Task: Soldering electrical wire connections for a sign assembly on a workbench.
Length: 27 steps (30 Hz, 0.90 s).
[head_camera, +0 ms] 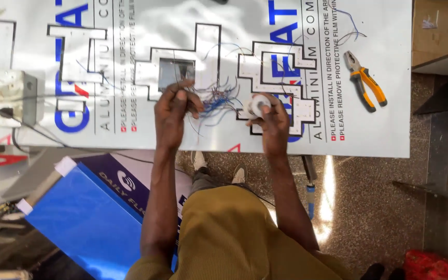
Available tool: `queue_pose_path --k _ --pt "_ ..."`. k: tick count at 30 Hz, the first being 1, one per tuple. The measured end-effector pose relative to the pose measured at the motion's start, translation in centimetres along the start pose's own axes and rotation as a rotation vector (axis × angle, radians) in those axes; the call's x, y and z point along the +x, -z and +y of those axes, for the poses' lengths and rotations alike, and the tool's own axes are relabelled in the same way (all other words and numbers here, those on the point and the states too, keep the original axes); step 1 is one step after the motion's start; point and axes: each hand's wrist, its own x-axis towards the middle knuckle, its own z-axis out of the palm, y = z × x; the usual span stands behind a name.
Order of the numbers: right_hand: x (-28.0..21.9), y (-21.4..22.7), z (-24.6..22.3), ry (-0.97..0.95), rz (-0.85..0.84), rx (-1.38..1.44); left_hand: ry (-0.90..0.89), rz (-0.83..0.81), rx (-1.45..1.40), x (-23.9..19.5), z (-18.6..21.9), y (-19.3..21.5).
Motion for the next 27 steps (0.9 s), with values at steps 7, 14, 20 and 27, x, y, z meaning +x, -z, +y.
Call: queue_pose_path --k 7,14,20,27 --pt "0.0 1.0 2.9 -0.076 0.056 0.007 0.224 -0.294 -0.148 0.9 -3.5 -2.5" --pt "2.5 2.4 1.7 0.064 0.104 -0.379 0.174 -0.343 0.004 0.0 -5.3 -5.9" --pt "5.0 1.7 0.1 0.128 -0.087 -0.574 0.149 -0.303 0.043 0.4 -4.3 -7.1" --pt "2.4 2.6 0.8 0.137 -0.157 -0.254 -0.212 -0.124 0.522 -1.1 -4.9 -10.3"
